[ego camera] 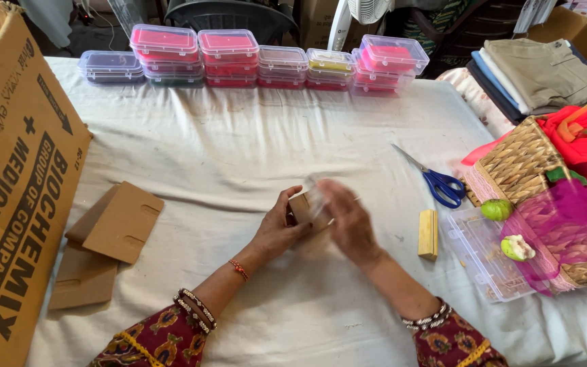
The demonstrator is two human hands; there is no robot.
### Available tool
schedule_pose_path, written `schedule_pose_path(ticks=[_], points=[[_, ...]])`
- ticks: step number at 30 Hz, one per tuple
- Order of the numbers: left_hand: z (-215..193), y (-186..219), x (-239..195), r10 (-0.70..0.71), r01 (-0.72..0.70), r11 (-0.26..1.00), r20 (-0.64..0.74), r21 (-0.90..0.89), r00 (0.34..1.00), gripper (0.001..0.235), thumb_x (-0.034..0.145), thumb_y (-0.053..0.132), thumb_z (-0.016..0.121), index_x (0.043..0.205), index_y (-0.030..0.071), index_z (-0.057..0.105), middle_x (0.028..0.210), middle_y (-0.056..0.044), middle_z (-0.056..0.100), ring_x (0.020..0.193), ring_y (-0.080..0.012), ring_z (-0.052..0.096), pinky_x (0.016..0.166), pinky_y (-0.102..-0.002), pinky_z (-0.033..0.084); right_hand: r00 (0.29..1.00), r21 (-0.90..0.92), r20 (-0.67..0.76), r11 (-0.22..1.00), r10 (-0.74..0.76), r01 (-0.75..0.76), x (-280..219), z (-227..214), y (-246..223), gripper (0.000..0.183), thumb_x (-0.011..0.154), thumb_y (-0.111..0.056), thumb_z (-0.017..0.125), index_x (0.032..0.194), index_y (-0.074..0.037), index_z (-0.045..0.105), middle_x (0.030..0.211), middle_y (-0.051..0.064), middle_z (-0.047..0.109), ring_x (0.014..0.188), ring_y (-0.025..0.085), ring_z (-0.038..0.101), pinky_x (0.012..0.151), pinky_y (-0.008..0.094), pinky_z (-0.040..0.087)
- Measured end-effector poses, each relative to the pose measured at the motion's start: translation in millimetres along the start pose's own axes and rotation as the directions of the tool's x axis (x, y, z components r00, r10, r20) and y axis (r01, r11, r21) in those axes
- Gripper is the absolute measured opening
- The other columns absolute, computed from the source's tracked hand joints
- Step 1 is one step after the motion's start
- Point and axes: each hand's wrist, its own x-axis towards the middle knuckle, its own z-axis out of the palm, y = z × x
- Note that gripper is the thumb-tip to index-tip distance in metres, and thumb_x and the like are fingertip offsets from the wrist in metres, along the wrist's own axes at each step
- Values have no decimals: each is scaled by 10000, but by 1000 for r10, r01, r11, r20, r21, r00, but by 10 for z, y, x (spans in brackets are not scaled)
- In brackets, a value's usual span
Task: The recorder wraps small brown rectangular items in pink mesh fabric and secures them.
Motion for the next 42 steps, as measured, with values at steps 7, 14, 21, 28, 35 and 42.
schedule_pose_path(ticks=[7,14,21,28,35,42], points=[[-1,165,-36,-124,129,985,-45,117,991,800,851,171,771,1510,154,318,1062,-62,694,900,-166,692,787,-345,586,946,-195,309,966,-103,169,-24,107,212,782,800,110,564,1518,-178,447,1568,84,492,1463,277,454,1228,481,365],[19,121,-15,-105,106,991,-15,83,994,830,852,140,725,1547,222,279,1054,-46,687,957,-136,683,869,-312,586,810,-305,330,867,485,-394,88,-116,309,554,938,-32,599,1451,-221,508,1338,48,636,1181,234,624,1022,379,526],[-7,204,-88,-80,78,994,21,74,997,863,819,96,706,1569,229,302,1021,-86,700,957,-187,681,858,-343,569,987,-38,-60,988,150,-153,-132,170,283,443,998,-80,720,1392,-187,548,1291,61,685,1091,201,689,876,314,609],[-23,131,-43,-67,68,996,-26,52,997,871,799,61,737,1529,184,279,1054,-58,701,949,-164,679,849,-340,559,960,-192,224,958,-168,213,47,39,81,625,827,74,586,1407,-146,507,1422,110,592,1329,318,561,1111,522,444],[-11,130,-66,-52,52,999,7,3,999,895,822,72,708,1576,197,242,1014,-97,690,887,-180,676,791,-343,586,890,-286,178,887,420,-361,-36,-51,511,349,990,-52,611,1325,-151,594,1274,87,655,1163,286,642,995,436,524],[14,130,-64,26,-24,997,-26,69,999,955,789,74,780,1557,227,233,1122,-65,707,998,-164,664,887,-335,544,978,0,60,980,-201,201,170,-131,-201,457,897,16,640,1329,-119,586,1269,80,657,1220,282,624,1059,383,527]])
